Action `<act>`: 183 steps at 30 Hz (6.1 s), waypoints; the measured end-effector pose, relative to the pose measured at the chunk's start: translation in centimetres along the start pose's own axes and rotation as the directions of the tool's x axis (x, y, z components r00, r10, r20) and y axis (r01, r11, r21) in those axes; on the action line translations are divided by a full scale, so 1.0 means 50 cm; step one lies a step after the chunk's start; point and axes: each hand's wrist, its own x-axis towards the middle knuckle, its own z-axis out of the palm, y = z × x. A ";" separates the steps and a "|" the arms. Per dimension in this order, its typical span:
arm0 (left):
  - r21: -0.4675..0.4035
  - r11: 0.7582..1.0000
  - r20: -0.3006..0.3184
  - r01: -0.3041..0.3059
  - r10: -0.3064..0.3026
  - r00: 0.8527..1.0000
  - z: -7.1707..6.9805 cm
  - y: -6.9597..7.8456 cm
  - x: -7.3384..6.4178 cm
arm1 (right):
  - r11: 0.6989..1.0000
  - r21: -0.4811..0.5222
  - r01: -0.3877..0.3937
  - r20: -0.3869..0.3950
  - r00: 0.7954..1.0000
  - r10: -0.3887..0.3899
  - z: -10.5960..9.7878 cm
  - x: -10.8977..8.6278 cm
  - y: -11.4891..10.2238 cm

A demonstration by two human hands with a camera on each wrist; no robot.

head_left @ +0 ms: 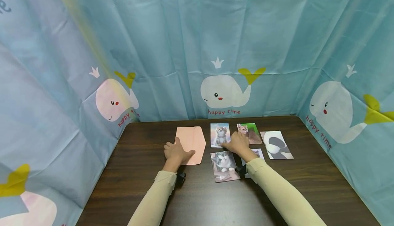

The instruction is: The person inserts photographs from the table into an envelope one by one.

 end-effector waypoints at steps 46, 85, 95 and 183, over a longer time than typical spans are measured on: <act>-0.238 0.964 -0.054 -0.117 0.108 0.993 0.022 0.009 -0.002 | 0.642 0.761 0.099 -0.079 0.995 -0.060 -0.033 -0.042 -0.056; -0.167 0.979 -0.095 -0.120 0.105 0.990 0.019 0.025 0.000 | 0.809 0.572 0.135 -0.042 0.990 -0.135 0.048 0.009 -0.159; -0.156 0.980 -0.102 -0.125 0.109 0.989 0.021 0.028 0.000 | 0.863 0.493 0.107 -0.025 0.994 -0.109 0.056 0.010 -0.191; -0.178 0.973 -0.092 -0.150 0.135 0.987 0.019 0.022 0.002 | 0.967 0.204 -0.152 -0.113 0.978 0.177 -0.069 -0.022 0.238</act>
